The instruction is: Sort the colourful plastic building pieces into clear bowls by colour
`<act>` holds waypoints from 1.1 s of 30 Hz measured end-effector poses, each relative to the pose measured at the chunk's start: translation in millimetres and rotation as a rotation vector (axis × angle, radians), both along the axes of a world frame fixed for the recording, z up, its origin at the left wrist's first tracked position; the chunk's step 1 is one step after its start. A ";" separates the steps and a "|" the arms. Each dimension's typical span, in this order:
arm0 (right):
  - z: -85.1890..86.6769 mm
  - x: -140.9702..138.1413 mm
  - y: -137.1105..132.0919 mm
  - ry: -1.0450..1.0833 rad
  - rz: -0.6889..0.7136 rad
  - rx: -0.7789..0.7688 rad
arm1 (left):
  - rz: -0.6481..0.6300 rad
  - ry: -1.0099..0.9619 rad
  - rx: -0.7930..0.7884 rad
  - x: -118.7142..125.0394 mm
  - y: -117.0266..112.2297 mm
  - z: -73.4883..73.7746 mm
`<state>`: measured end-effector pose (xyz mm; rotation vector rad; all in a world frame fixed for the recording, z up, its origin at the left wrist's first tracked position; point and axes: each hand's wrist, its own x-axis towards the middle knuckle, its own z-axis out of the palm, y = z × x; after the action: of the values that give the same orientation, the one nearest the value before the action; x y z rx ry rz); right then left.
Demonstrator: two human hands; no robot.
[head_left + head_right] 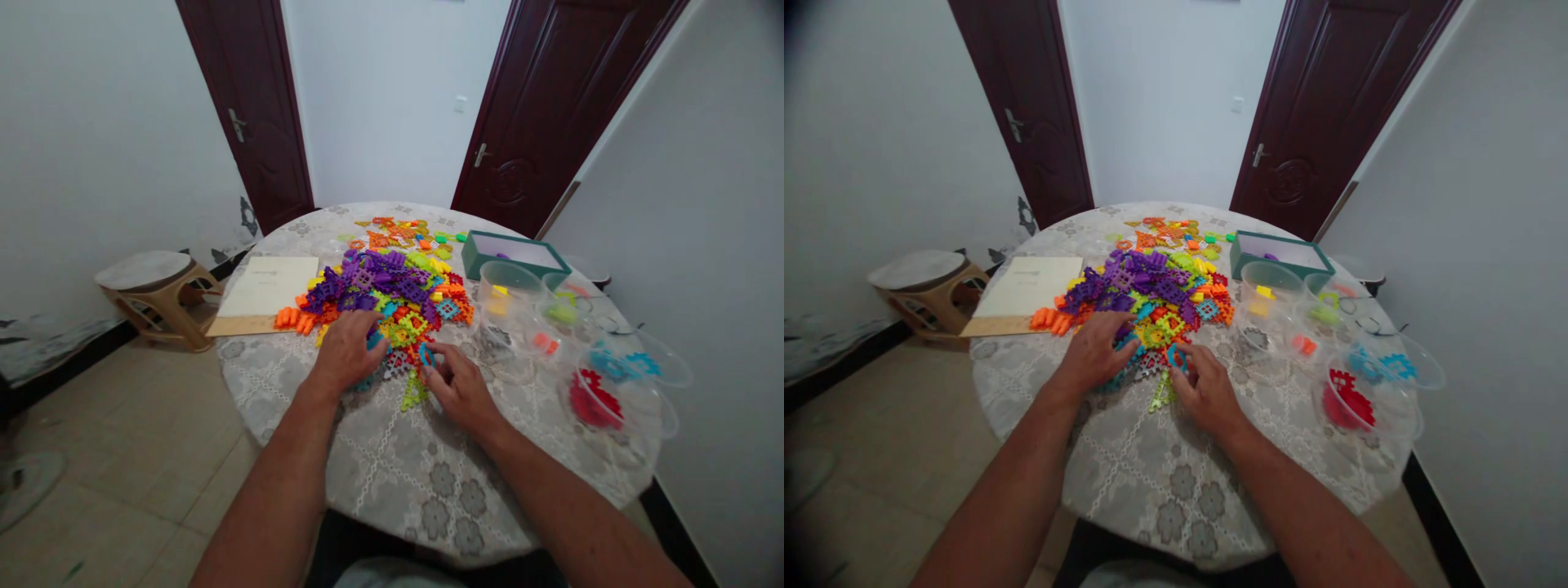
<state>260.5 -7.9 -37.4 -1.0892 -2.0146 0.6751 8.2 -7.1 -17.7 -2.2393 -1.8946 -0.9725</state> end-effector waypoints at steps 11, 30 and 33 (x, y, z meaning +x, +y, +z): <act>8.3 -0.6 3.3 0.160 -0.002 -0.217 | -0.140 0.085 -0.121 0.1 -0.3 -12.1; -3.8 -8.8 22.2 0.912 0.354 -0.907 | -0.466 -0.174 0.049 57.5 -3.8 -5.4; -4.2 -5.3 17.7 0.837 0.333 -0.828 | -0.427 -0.176 0.024 60.9 -6.4 -6.7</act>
<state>255.3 9.9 -41.6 -0.6677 -1.1663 1.8800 69.1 -13.5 -24.4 -2.6856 -1.4698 -1.2716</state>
